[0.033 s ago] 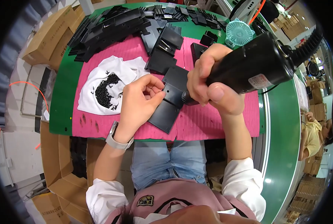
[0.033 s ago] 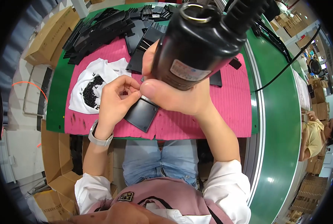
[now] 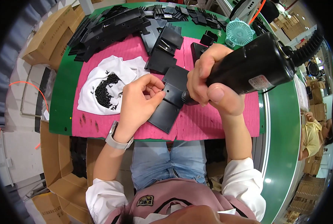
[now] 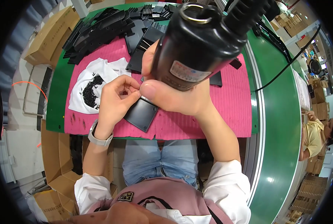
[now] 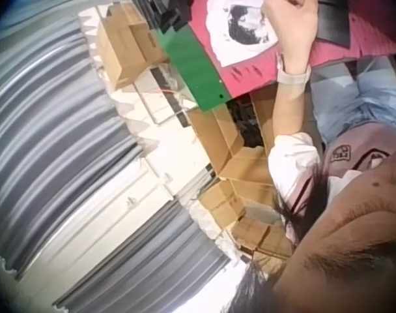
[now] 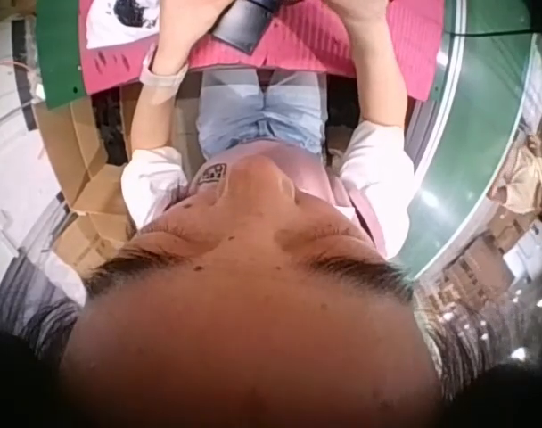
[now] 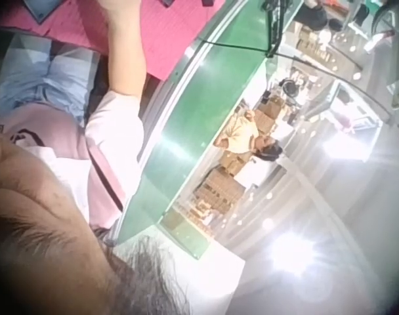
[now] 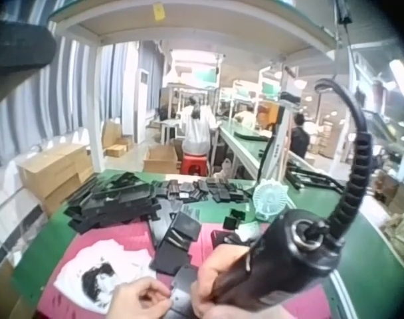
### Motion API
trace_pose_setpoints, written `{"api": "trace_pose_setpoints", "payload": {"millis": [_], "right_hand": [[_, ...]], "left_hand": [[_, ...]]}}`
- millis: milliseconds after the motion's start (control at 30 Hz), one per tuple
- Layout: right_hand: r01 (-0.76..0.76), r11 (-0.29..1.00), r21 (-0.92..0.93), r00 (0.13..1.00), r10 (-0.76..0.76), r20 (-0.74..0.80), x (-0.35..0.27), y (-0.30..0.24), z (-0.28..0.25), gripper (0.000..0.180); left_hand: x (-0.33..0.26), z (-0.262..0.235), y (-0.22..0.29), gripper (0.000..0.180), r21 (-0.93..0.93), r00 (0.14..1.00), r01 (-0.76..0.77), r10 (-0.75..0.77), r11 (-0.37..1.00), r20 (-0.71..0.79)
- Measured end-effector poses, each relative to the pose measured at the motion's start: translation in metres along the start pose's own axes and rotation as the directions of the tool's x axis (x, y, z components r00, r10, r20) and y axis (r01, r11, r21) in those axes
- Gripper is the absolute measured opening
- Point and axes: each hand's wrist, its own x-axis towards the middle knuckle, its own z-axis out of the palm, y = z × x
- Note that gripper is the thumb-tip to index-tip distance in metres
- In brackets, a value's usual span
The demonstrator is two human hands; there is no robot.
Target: Assembling handheld fans and associated plastic components on a production line using an electric screwdriver.
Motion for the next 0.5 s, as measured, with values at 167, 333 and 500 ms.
{"api": "trace_pose_setpoints", "payload": {"millis": [167,333,500], "right_hand": [[0.016,0.996,-0.093,0.999,-0.021,-0.044,-0.002,0.000,0.006,0.036],[0.057,0.997,-0.046,0.998,-0.059,-0.031,0.000,-0.004,0.003,0.038],[0.167,0.943,0.289,0.984,-0.179,0.017,0.002,-0.024,-0.017,0.044]], "left_hand": [[0.001,0.002,0.003,0.010,0.000,1.000,0.005,-0.005,1.000,0.005],[-0.001,0.004,-0.002,0.010,-0.011,0.999,-0.043,0.043,0.999,-0.016],[-0.005,0.004,0.010,0.011,0.131,0.940,-0.269,0.290,0.954,-0.181]]}}
